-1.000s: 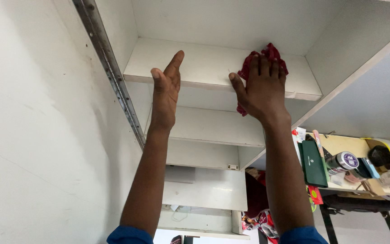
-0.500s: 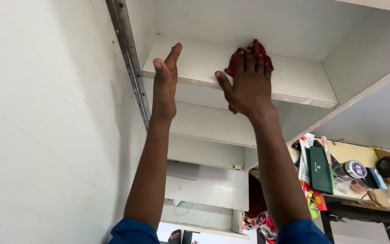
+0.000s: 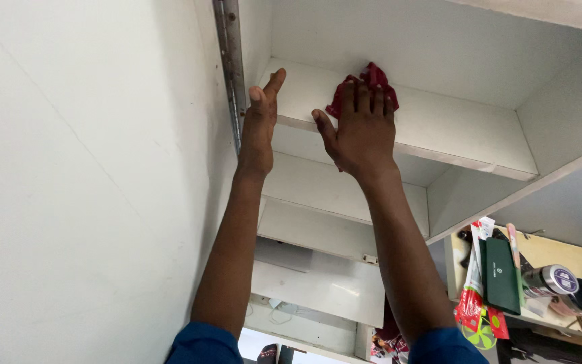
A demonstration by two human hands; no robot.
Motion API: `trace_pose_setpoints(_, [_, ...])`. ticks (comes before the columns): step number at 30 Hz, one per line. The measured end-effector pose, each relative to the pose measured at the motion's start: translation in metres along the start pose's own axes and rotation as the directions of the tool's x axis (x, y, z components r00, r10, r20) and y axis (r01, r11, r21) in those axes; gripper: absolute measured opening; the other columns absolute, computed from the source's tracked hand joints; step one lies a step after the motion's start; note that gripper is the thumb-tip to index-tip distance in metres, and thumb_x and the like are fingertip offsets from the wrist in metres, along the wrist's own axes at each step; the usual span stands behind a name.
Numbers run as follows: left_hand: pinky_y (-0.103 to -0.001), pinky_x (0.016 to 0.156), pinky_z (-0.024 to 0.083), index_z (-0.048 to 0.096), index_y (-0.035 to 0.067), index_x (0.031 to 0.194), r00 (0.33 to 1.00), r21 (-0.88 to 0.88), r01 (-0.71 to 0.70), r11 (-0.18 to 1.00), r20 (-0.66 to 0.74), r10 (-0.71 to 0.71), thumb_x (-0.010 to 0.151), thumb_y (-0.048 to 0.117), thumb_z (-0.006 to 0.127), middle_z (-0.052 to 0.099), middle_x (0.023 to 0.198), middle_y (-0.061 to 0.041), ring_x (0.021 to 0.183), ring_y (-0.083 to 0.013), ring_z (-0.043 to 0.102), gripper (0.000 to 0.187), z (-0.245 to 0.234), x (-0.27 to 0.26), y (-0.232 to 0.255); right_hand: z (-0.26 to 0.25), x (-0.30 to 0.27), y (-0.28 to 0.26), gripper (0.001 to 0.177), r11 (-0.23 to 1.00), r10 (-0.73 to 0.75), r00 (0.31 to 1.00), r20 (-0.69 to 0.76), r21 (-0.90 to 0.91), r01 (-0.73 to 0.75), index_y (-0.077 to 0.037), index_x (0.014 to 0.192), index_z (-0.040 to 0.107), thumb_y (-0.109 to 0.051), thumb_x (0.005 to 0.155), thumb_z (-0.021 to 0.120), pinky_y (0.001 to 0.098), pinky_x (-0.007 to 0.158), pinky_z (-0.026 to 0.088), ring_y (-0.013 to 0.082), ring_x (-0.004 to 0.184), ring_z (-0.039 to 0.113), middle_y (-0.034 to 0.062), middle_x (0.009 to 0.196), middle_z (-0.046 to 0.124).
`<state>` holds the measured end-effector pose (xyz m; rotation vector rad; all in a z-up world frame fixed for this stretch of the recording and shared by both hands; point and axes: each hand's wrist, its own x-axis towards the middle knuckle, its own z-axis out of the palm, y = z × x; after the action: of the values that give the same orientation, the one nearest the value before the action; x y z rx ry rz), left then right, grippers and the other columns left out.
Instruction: The person wipes the inside of a white wall cabinet with a red cloth, then places several bottles and containers onto the cleaned shelves.
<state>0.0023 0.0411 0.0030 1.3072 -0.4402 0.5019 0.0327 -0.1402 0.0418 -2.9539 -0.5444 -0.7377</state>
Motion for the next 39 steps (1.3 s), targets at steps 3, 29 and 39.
trace_pose_setpoints(3, [-0.05, 0.131, 0.006, 0.024, -0.005, 0.162, 0.999, -0.004, 0.039, 0.999, -0.004, -0.039, 0.09, 0.089, 0.017, 0.017, 0.173, -0.021, 0.162, -0.0344, 0.003, 0.119, -0.001, -0.002, 0.002, 0.001, 0.0, -0.01, 0.086, 0.999, -0.045, 0.999, -0.029, 0.011, 0.046, 0.004, 0.152, 0.039, -0.067, 0.103, 0.034, 0.0611, 0.117, 0.025, 0.053, 0.143, 0.034, 0.0316, 0.152, 0.042])
trace_pose_setpoints(29, [-0.049, 0.134, 0.004, 0.026, 0.002, 0.163, 0.973, -0.169, 0.002, 0.986, 0.228, 0.037, 0.093, 0.084, 0.009, 0.02, 0.174, -0.018, 0.165, -0.0324, 0.006, 0.109, 0.069, -0.009, 0.044, -0.072, -0.051, 0.021, 0.031, 0.608, 0.381, 0.917, -0.117, 0.779, -0.153, -0.006, 0.135, 0.063, -0.011, 0.107, 0.049, 0.0327, 0.076, 0.059, 0.0168, 0.085, 0.071, 0.0104, 0.107, 0.075])
trace_pose_setpoints(39, [-0.05, 0.143, 0.003, 0.024, -0.004, 0.166, 0.904, -0.454, -0.159, 0.877, 0.29, 0.314, 0.099, 0.084, 0.008, 0.022, 0.172, -0.023, 0.166, -0.0328, 0.008, 0.112, 0.144, -0.001, 0.129, -0.186, -0.113, 0.08, 0.027, 0.461, 0.515, 0.798, -0.314, 0.886, 0.051, -0.001, 0.132, 0.067, -0.011, 0.111, 0.053, 0.025, 0.081, 0.051, 0.0109, 0.091, 0.06, 0.0063, 0.11, 0.071])
